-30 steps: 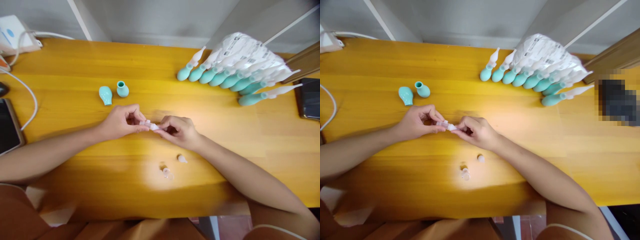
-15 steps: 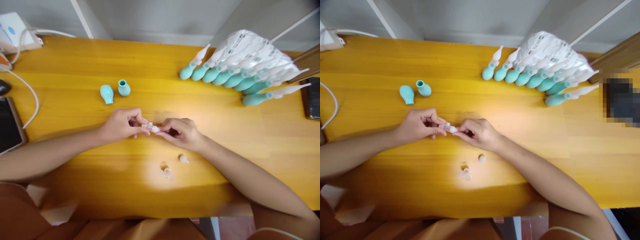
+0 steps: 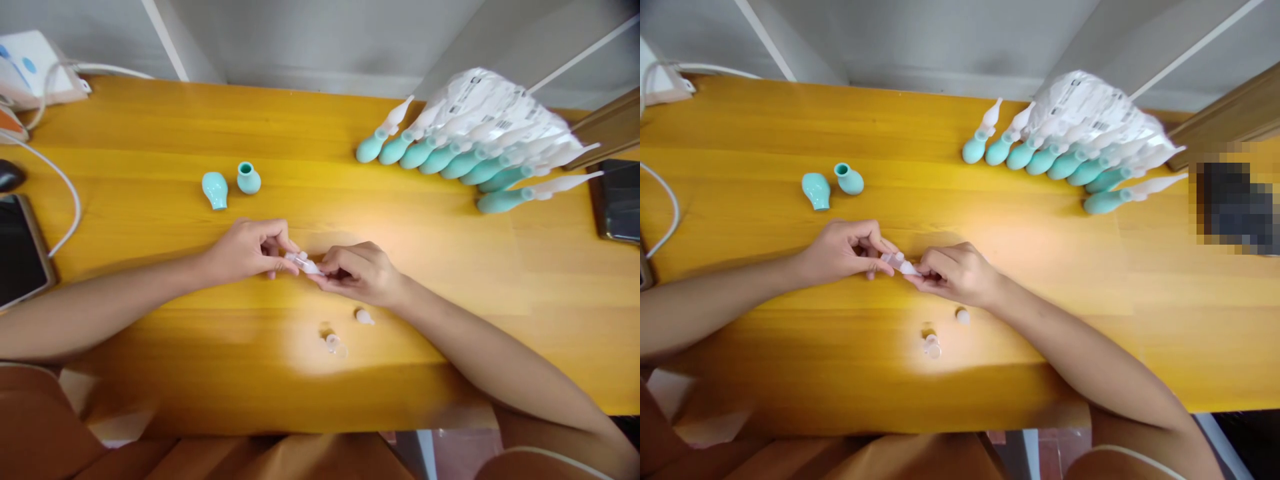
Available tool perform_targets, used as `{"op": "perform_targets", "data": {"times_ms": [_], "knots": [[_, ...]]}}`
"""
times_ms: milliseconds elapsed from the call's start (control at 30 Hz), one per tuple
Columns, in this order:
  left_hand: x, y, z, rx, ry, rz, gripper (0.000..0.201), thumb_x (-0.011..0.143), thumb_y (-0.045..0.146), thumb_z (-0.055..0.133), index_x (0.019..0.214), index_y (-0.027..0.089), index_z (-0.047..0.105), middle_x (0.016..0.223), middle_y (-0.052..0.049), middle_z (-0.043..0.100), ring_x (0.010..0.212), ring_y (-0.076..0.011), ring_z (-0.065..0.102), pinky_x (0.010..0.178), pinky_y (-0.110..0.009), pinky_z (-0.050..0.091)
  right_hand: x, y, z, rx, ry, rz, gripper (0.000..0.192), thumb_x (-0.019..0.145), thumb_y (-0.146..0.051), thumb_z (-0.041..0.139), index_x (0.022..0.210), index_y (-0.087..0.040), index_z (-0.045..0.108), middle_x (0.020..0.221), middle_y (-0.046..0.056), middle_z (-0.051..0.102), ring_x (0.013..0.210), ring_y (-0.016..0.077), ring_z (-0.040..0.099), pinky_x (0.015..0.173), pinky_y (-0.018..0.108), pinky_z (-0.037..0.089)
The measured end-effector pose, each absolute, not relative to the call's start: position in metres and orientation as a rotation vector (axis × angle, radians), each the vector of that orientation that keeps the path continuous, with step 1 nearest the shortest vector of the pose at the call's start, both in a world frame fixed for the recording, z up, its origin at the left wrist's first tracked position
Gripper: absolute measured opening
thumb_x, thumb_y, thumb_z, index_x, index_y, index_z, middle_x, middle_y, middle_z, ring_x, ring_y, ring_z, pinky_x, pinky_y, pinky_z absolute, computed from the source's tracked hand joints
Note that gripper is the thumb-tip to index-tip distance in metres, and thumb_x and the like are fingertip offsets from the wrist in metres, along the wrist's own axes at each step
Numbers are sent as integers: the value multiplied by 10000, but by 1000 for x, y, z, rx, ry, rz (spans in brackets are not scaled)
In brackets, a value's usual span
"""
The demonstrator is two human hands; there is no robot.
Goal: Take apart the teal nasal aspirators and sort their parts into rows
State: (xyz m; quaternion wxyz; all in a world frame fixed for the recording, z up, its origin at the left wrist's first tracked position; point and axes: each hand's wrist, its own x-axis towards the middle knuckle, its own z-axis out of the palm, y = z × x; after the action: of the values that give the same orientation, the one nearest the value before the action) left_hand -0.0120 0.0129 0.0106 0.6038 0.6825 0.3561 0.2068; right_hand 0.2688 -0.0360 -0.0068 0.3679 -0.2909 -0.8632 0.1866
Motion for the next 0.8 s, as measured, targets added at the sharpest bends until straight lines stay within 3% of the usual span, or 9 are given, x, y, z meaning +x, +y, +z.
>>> {"op": "perform_targets", "data": {"times_ms": [167, 367, 533, 633, 800], "knots": [[-10, 16, 14, 1666, 809, 479, 312, 912, 401, 929, 1077, 218, 738, 850, 0, 845, 617, -125, 738, 587, -231, 526, 270, -35, -3, -803, -2215, 531, 220, 1073, -276, 774, 914, -218, 633, 736, -25, 751, 513, 78, 604, 495, 211, 437], [-8, 17, 16, 1798, 853, 558, 222, 933, 371, 900, 1055, 228, 783, 877, -2, 801, 722, -134, 689, 653, -251, 515, 266, -36, -5, -880, -2173, 518, 205, 1071, -284, 779, 930, -210, 649, 720, -33, 737, 513, 78, 617, 502, 199, 467], [-6, 17, 15, 1770, 794, 628, 204, 940, 316, 852, 1053, 220, 712, 891, -1, 771, 708, -121, 666, 648, -242, 529, 273, -35, 15, -930, -2125, 394, 119, 1113, -276, 700, 1007, -220, 707, 741, -19, 763, 546, 101, 658, 533, 230, 494], [-5, 19, 12, 1777, 751, 672, 197, 927, 265, 827, 1038, 217, 670, 961, -25, 763, 750, -130, 676, 686, -257, 554, 290, -32, 43, -1086, -1921, 302, 231, 1156, -298, 605, 977, -233, 735, 732, -4, 746, 552, 125, 643, 553, 278, 485], [-6, 23, 11, 1943, 697, 772, 126, 925, 204, 790, 1016, 225, 705, 1029, -34, 721, 896, -156, 706, 844, -296, 607, 323, -33, 61, -1255, -1760, 216, 357, 1163, -415, 606, 878, -250, 743, 682, 13, 691, 532, 162, 582, 547, 343, 448]]}}
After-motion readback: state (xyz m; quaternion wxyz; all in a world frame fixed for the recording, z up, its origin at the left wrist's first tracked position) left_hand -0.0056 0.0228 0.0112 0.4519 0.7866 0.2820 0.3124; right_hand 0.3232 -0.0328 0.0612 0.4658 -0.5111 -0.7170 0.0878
